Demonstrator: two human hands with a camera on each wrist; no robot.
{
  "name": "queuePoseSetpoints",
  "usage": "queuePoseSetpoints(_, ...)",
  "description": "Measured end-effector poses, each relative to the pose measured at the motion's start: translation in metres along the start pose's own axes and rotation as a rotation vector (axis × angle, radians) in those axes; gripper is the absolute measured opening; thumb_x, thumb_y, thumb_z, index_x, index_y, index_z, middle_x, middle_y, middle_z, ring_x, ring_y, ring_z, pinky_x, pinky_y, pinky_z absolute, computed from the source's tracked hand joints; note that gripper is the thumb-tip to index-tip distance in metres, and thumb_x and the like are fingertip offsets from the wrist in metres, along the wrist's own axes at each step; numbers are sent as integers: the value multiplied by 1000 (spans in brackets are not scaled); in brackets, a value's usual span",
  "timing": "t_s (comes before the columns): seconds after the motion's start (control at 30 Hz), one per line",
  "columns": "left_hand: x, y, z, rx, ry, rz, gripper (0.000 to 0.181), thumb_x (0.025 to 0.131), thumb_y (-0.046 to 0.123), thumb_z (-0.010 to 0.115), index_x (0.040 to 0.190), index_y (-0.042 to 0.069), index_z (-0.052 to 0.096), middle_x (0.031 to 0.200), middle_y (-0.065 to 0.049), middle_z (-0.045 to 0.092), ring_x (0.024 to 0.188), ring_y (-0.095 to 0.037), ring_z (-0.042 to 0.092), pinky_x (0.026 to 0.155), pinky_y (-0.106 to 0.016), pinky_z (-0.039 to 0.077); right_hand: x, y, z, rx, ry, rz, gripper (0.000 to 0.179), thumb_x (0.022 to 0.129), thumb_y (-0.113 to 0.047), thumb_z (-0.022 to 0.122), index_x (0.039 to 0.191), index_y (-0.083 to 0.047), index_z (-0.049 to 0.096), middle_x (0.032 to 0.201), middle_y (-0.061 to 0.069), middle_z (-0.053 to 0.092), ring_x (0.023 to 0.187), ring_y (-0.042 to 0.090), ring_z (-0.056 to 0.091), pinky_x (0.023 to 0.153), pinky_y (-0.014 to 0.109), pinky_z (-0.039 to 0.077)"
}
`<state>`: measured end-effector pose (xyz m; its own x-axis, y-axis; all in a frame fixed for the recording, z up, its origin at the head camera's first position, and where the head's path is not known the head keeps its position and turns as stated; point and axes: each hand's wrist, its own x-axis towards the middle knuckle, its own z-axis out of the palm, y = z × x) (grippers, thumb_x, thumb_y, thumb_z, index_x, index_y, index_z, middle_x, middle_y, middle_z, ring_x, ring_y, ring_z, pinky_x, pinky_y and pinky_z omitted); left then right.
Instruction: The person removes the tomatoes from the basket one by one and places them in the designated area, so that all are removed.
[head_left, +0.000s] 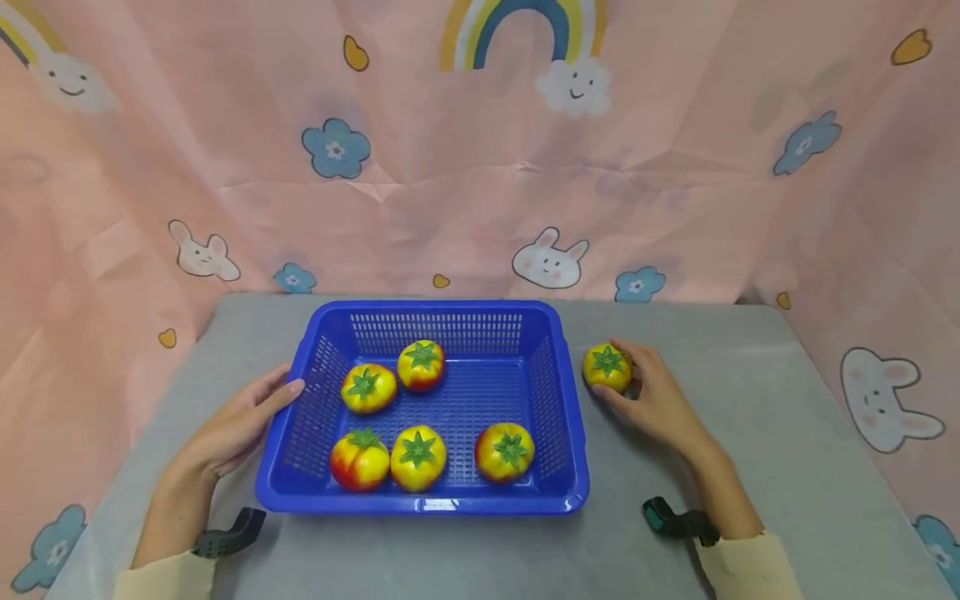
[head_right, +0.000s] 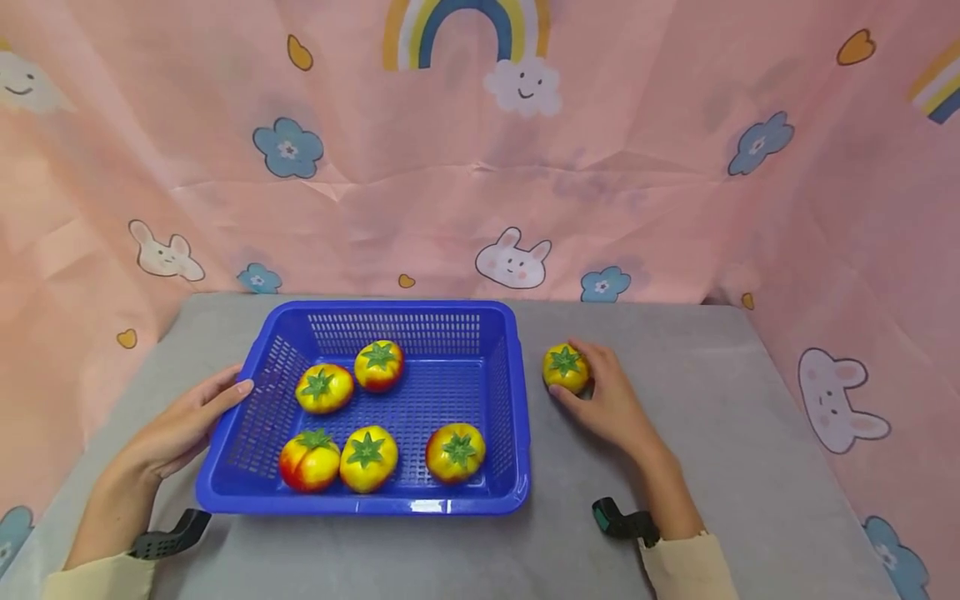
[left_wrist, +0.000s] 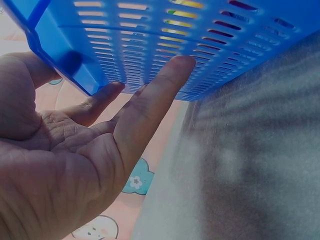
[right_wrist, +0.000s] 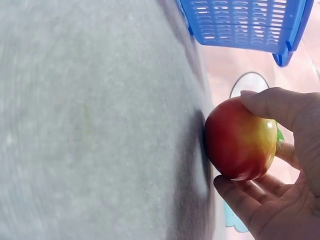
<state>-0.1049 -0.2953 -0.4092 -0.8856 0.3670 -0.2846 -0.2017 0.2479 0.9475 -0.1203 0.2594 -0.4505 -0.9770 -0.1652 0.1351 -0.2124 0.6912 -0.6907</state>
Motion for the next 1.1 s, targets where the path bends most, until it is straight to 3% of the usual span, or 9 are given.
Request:
queuePoseSetpoints(0.2, 2, 4, 4, 16, 11, -11, 70, 115, 35, 42, 169, 3, 11, 151, -35, 48, 109, -16, 76, 90, -47, 66, -1, 1, -3, 5, 11, -8, 71, 97, -11, 77, 156, 5, 42, 150, 32, 47, 131, 46, 53, 105, 65, 54)
queuePoseSetpoints(0.5, -2, 0, 1, 16, 9, -15, 69, 115, 34, 42, 168, 2, 12, 146, -30, 55, 108, -18, 77, 89, -46, 67, -2, 2, 0, 14, 7, 7, 77, 95, -15, 81, 157, 5, 40, 152, 32, 45, 135, 48, 52, 106, 64, 54)
queuePoseSetpoints(0.73, -5, 0, 2, 20, 25, -35, 71, 115, 35, 43, 169, 2, 10, 152, -37, 47, 109, -16, 77, 89, -48, 67, -2, -3, -3, -7, -8, 25, 80, 95, -20, 81, 158, 4, 39, 154, 33, 42, 142, 51, 46, 110, 67, 50)
queuePoseSetpoints(1.1, -1, 1, 1, 17, 14, -10, 70, 115, 34, 43, 168, 2, 11, 145, -22, 58, 109, -16, 77, 89, -48, 67, -3, -21, -19, -61, 46, -12, 77, 92, -14, 83, 156, 1, 43, 157, 32, 41, 144, 51, 42, 111, 73, 46)
